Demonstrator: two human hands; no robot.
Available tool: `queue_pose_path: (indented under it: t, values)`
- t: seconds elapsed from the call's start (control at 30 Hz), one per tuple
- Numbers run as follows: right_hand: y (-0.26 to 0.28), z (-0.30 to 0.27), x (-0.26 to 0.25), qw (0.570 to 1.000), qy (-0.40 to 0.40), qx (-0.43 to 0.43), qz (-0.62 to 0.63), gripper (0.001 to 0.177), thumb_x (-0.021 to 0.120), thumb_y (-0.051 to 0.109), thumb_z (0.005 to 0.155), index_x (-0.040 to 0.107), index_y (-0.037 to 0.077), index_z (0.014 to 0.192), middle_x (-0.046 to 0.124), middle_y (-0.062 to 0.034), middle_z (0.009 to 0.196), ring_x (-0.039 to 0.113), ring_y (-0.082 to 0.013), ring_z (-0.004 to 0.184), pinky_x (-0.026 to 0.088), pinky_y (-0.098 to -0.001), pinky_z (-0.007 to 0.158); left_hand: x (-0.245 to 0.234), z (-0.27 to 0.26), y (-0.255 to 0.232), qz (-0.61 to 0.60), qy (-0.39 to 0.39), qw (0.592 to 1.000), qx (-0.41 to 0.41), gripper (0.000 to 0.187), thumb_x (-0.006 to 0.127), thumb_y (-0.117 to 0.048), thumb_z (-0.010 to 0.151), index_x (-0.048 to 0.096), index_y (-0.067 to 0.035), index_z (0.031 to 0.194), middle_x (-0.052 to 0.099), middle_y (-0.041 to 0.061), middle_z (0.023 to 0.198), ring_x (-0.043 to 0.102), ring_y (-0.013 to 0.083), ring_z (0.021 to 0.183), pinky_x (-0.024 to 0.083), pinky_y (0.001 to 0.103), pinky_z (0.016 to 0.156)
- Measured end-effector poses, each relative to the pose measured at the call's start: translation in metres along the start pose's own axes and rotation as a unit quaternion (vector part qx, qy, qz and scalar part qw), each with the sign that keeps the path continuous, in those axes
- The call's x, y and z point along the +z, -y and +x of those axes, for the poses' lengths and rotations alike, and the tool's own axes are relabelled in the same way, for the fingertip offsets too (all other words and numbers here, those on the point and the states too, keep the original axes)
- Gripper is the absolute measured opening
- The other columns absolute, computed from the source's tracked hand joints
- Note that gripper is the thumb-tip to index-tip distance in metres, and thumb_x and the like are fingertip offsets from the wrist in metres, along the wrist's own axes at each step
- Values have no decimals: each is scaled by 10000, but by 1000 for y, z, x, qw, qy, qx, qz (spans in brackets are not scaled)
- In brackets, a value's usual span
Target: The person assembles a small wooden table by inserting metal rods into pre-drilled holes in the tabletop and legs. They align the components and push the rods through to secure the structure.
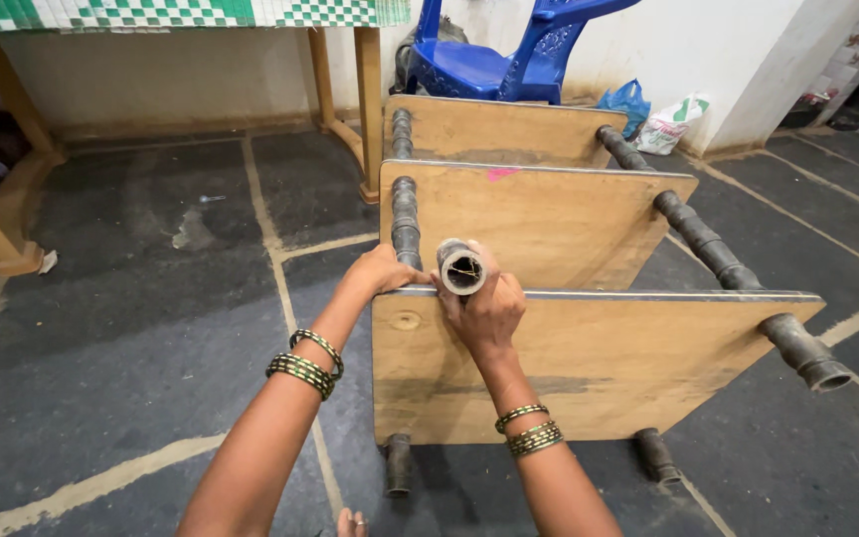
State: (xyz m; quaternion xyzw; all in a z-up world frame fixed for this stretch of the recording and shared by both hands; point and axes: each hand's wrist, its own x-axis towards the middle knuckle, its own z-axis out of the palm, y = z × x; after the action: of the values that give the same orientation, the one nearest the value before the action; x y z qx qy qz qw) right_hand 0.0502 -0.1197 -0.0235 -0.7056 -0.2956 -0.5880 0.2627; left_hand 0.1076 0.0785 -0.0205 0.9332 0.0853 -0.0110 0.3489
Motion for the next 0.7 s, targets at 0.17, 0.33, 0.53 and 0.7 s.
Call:
queue_pose_path:
  t: [0.17, 0.33, 0.53, 0.7]
  values:
    - [1, 1, -1, 1000, 9, 4, 5, 629, 832, 377, 903, 568, -27, 1307, 713, -91, 838, 682, -248, 676, 502, -358, 662, -1, 2, -2, 15, 15, 1000, -21, 799, 869, -595, 563, 761, 11, 1073, 745, 234, 1160, 742, 310, 1080, 569, 395, 893]
    - [1, 2, -4, 1000, 19, 13, 18, 625, 821, 378, 909, 568, -31, 1308, 715, -80, 830, 671, -243, 659, 486, -359, 642, 3, 7, 3, 13, 13, 1000, -15, 780, 844, -598, 590, 770, 8, 1077, 740, 235, 1173, 737, 314, 1090, 572, 396, 892]
    - [16, 2, 1, 997, 15, 71, -18, 603, 826, 356, 836, 586, 16, 1273, 649, -104, 710, 599, -317, 593, 455, -415, 602, 19, 34, 23, 4, 6, 1000, -4, 734, 828, -616, 663, 760, -34, 1105, 708, 230, 1209, 691, 329, 1136, 536, 401, 944]
    - [44, 4, 14, 996, 37, 84, 5, 620, 778, 367, 872, 559, 24, 1340, 645, -91, 710, 589, -314, 592, 461, -420, 623, 43, 75, 53, 9, -11, 999, 41, 527, 763, -434, 772, 756, -19, 1095, 727, 258, 1157, 704, 384, 1117, 558, 448, 925]
